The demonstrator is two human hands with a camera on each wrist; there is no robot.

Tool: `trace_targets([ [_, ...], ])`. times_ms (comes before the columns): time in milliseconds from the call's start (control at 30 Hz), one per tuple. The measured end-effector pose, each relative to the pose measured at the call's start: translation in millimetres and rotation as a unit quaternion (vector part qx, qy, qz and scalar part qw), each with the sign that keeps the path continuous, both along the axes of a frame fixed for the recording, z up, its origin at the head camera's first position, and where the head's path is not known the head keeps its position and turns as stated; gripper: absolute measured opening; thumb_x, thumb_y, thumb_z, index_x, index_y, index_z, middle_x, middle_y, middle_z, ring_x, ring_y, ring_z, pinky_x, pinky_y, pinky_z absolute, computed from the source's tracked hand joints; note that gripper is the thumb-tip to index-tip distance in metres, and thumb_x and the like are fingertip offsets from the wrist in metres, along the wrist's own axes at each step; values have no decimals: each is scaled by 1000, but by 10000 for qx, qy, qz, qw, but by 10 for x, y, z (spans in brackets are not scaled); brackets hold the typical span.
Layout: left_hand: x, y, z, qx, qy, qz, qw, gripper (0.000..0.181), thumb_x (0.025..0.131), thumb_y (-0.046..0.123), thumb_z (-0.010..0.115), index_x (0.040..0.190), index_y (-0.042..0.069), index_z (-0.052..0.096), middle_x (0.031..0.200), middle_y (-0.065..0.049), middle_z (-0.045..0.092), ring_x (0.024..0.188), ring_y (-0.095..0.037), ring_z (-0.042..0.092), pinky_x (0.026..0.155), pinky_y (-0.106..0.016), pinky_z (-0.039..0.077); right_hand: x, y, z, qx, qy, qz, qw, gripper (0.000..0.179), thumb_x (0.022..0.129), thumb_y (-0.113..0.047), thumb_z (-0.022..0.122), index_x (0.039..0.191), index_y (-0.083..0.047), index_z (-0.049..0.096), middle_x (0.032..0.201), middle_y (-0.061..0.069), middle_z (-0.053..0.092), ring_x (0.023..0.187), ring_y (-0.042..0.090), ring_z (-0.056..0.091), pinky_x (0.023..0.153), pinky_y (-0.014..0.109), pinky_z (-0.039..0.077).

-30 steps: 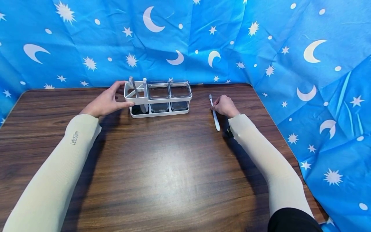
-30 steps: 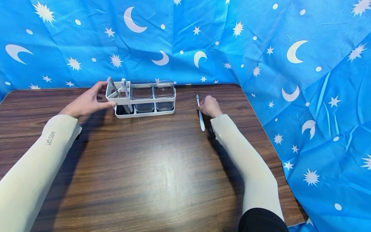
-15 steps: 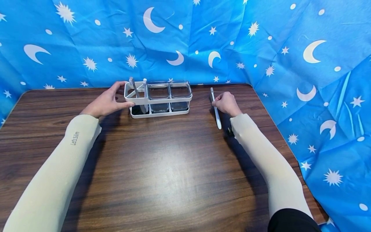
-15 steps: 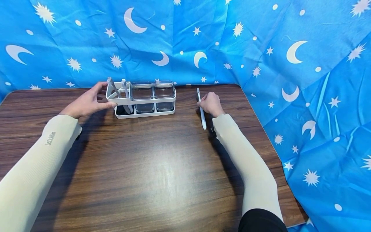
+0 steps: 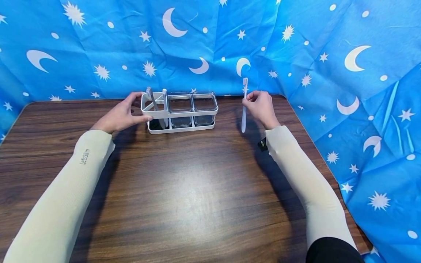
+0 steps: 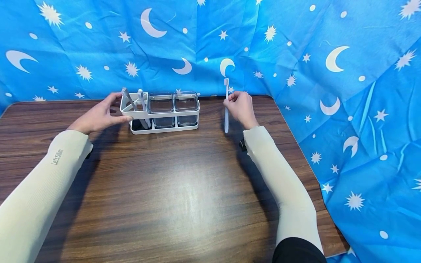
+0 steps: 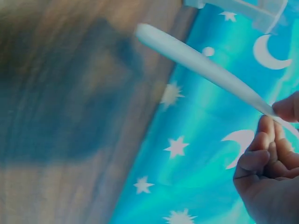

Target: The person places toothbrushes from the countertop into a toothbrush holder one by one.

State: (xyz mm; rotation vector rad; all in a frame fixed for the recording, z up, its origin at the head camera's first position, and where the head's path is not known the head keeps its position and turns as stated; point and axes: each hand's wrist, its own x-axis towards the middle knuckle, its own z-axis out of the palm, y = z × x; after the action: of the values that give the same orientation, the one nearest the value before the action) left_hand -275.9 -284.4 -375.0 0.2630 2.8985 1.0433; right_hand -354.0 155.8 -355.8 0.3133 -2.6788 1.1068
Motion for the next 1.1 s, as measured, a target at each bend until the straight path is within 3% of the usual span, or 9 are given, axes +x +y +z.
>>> trace_targets([
  [233,4,-7,-5,-43,-26,11,10000,97,79,58,67,150,20,14,136,-22,36,120,-44,38,94,-64,32,97,-117,210,-590,847,393,9939,17,90,-22,63,89,-6,65,80,3,61,71,14,53,62,23,43],
  [533,0,-24,-14,-44,-9,-9,10000,95,79,58,68,150,22,15,138,-21,35,118,-44,40,93,-64,32,300,-350,497,-1245,1545,1106,9739,15,90,-15,65,90,0,66,78,4,60,68,15,51,60,23,41],
  [667,6,-16,-3,49,-89,11,9999,95,78,58,68,150,22,16,137,-20,35,117,-42,39,94,-64,32,518,-490,673,-1385,1680,1340,9668,13,90,-5,63,91,7,64,78,11,59,68,18,49,59,24,39],
  [767,9,-8,6,55,-124,21,9999,96,78,58,67,150,22,15,137,-20,35,116,-42,40,94,-64,33,530,-552,687,-1435,1831,1521,9606,13,90,-5,63,92,7,64,78,10,59,68,18,49,60,25,39],
  [900,10,-10,8,-19,-85,23,10000,96,79,59,67,150,21,15,137,-21,35,111,-43,42,93,-63,33,378,-598,585,-1545,1967,1762,9520,15,90,-14,65,92,1,65,78,4,59,68,15,49,62,26,41],
  [1100,15,-7,15,26,-112,11,9999,96,78,59,67,150,21,15,136,-21,36,109,-42,43,92,-63,34,471,-771,634,-1525,2013,1986,9470,14,90,-13,65,92,1,65,78,3,59,68,13,49,63,25,42],
])
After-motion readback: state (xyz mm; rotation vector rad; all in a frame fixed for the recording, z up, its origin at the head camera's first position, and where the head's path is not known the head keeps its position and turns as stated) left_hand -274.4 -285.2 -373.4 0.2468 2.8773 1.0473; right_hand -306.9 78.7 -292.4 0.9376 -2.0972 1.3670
